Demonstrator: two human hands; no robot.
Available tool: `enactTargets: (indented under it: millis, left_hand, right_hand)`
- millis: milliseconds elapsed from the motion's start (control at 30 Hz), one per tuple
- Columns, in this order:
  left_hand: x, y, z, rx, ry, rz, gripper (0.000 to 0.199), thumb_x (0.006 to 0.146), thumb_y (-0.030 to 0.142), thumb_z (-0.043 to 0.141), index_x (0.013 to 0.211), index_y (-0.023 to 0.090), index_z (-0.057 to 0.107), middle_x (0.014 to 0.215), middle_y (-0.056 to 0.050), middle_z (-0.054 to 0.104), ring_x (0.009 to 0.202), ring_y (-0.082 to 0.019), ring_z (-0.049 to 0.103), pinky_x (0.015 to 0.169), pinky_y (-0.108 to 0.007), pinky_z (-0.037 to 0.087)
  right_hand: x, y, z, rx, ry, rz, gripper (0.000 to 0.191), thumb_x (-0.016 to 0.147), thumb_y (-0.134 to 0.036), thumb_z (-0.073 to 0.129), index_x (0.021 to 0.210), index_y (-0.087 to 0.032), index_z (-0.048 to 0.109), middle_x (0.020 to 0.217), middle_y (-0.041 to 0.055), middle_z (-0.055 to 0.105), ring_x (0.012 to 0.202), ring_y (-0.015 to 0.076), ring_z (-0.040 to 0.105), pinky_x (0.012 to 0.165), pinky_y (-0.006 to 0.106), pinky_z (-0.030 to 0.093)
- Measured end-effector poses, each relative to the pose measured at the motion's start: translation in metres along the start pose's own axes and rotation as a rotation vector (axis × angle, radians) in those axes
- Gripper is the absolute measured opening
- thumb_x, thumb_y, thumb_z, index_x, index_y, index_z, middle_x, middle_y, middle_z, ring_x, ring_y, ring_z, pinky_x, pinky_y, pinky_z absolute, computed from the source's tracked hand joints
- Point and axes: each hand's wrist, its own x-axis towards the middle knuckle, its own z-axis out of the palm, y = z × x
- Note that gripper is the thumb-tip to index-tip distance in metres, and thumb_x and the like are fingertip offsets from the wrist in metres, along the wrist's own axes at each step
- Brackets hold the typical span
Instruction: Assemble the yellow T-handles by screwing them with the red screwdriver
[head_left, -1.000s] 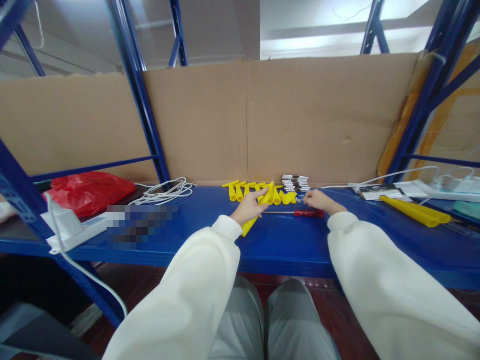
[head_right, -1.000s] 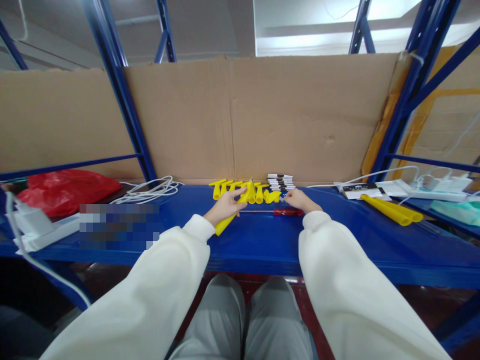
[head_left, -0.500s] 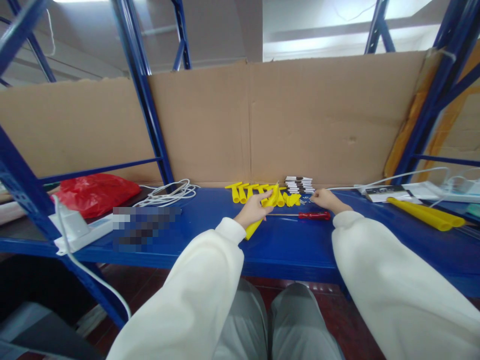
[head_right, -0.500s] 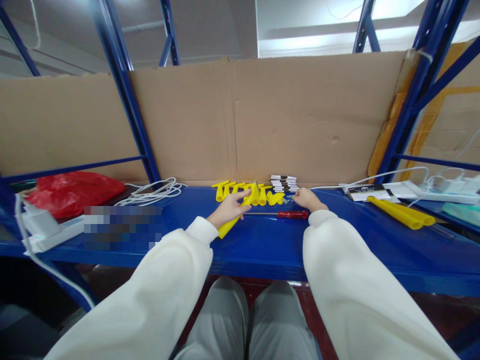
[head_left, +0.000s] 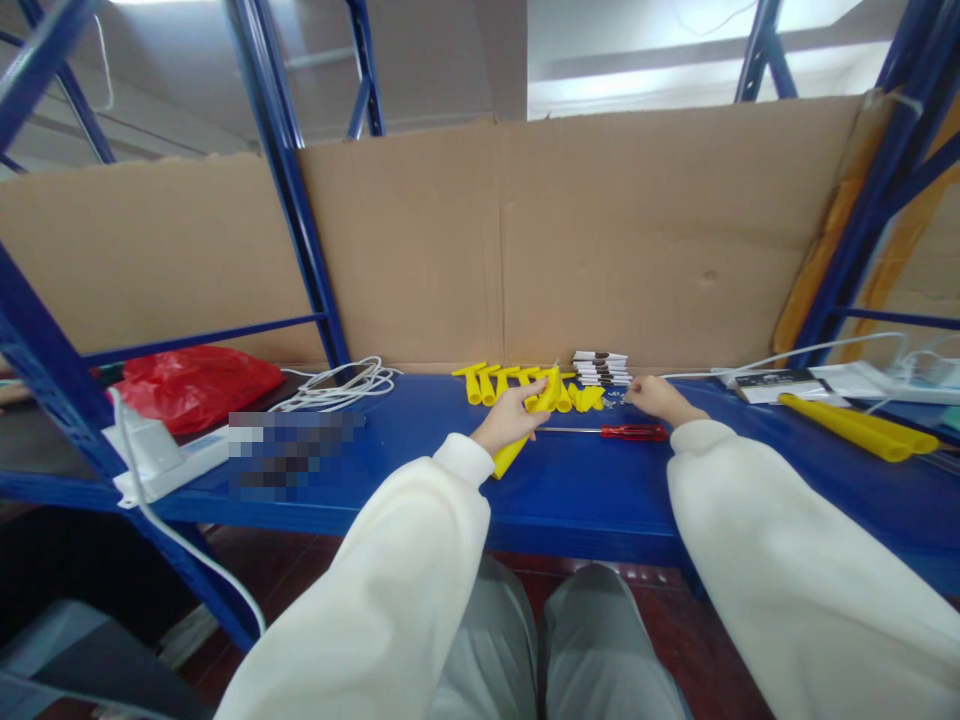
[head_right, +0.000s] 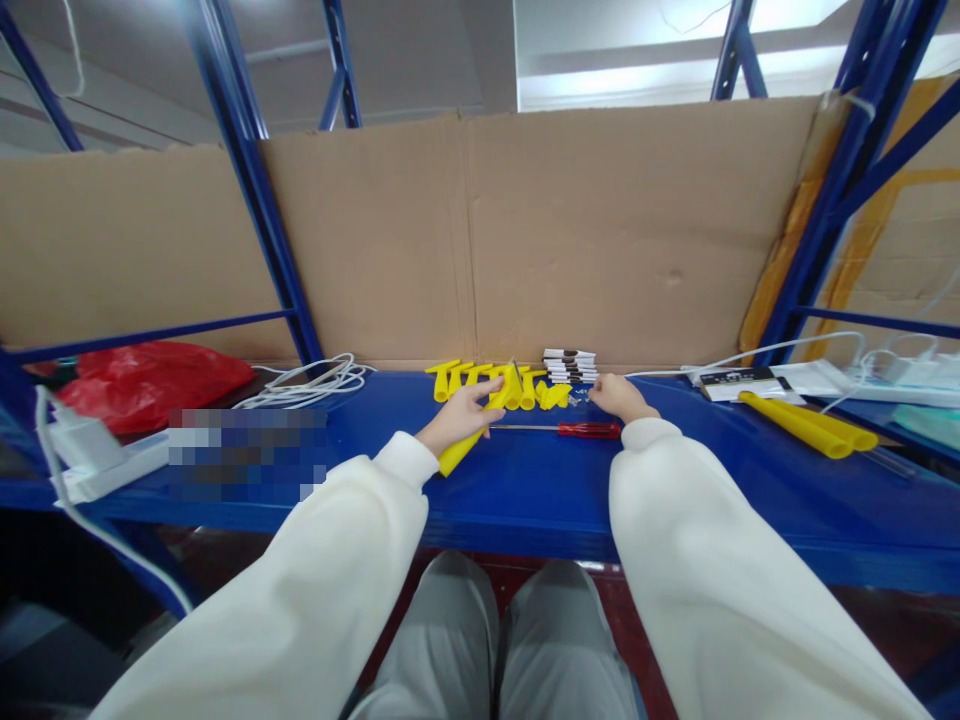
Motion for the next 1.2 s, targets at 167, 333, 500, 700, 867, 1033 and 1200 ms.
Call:
enactTargets:
  millis: [167, 333, 500, 700, 867, 1033, 1200]
  left_hand:
    - [0.004, -0.008, 0.0, -0.018, -0.002, 0.018, 0.067, 0.077, 0.01, 0.07, 0.142, 0.019, 0.058, 0.151, -0.02, 0.049, 0.05, -0.006, 0.059, 0.047, -0.022, 0.053]
    - [0.005, -0.01, 0.0, -0.015, 0.011, 0.029, 0.067, 0.075, 0.01, 0.072, 0.141, 0.019, 0.06, 0.15, -0.02, 0.05, 0.052, -0.006, 0.06, 0.046, -0.022, 0.052]
    - [0.003, -0.008, -0.001, -0.025, 0.004, 0.011, 0.068, 0.076, 0.012, 0.074, 0.141, 0.021, 0.059, 0.15, -0.019, 0.05, 0.053, -0.007, 0.061, 0.048, -0.022, 0.053]
    - [0.001, -0.003, -0.001, -0.015, 0.007, 0.006, 0.066, 0.076, 0.01, 0.073, 0.14, 0.02, 0.061, 0.15, -0.02, 0.049, 0.049, -0.004, 0.057, 0.046, -0.021, 0.052]
    - [0.0, -0.002, 0.0, -0.003, 0.004, -0.003, 0.066, 0.078, 0.01, 0.073, 0.141, 0.021, 0.06, 0.152, -0.018, 0.048, 0.05, -0.004, 0.058, 0.046, -0.02, 0.051]
    - [0.0, -0.002, 0.0, -0.025, 0.015, -0.014, 0.068, 0.075, 0.01, 0.076, 0.14, 0.021, 0.06, 0.15, -0.018, 0.051, 0.053, -0.004, 0.058, 0.046, -0.018, 0.051]
    - [-0.001, -0.001, -0.001, -0.04, 0.009, -0.011, 0.067, 0.076, 0.009, 0.073, 0.141, 0.02, 0.06, 0.15, -0.02, 0.05, 0.052, -0.005, 0.059, 0.047, -0.02, 0.052]
  right_hand:
    - [-0.001, 0.004, 0.004, 0.109, 0.049, -0.034, 0.029, 0.084, -0.014, 0.049, 0.087, -0.014, 0.077, 0.087, 0.0119, 0.078, 0.082, 0.0222, 0.072, 0.073, 0.025, 0.049]
    - [0.004, 0.006, 0.011, 0.206, -0.028, -0.112, 0.038, 0.078, -0.009, 0.052, 0.102, -0.021, 0.08, 0.106, 0.0059, 0.078, 0.098, 0.0216, 0.072, 0.086, 0.025, 0.052]
    - [0.013, 0.013, 0.021, 0.206, -0.108, -0.147, 0.039, 0.077, -0.014, 0.057, 0.106, -0.025, 0.081, 0.111, 0.0039, 0.077, 0.105, 0.023, 0.071, 0.092, 0.026, 0.052]
    - [0.017, 0.017, 0.021, 0.128, -0.114, -0.118, 0.042, 0.079, -0.018, 0.057, 0.114, -0.028, 0.078, 0.118, 0.0038, 0.075, 0.114, 0.0261, 0.068, 0.098, 0.033, 0.051]
    - [0.014, 0.015, 0.015, 0.174, -0.051, -0.104, 0.039, 0.08, -0.011, 0.054, 0.107, -0.021, 0.081, 0.115, 0.0083, 0.076, 0.114, 0.0266, 0.068, 0.098, 0.031, 0.051]
    - [0.012, 0.014, 0.013, 0.228, -0.108, -0.108, 0.035, 0.076, -0.008, 0.054, 0.092, -0.019, 0.083, 0.1, 0.0072, 0.079, 0.1, 0.0228, 0.072, 0.09, 0.025, 0.053]
    - [0.012, 0.014, 0.015, 0.224, -0.097, -0.089, 0.036, 0.074, -0.006, 0.053, 0.087, -0.02, 0.083, 0.097, 0.0066, 0.079, 0.099, 0.023, 0.072, 0.09, 0.028, 0.053]
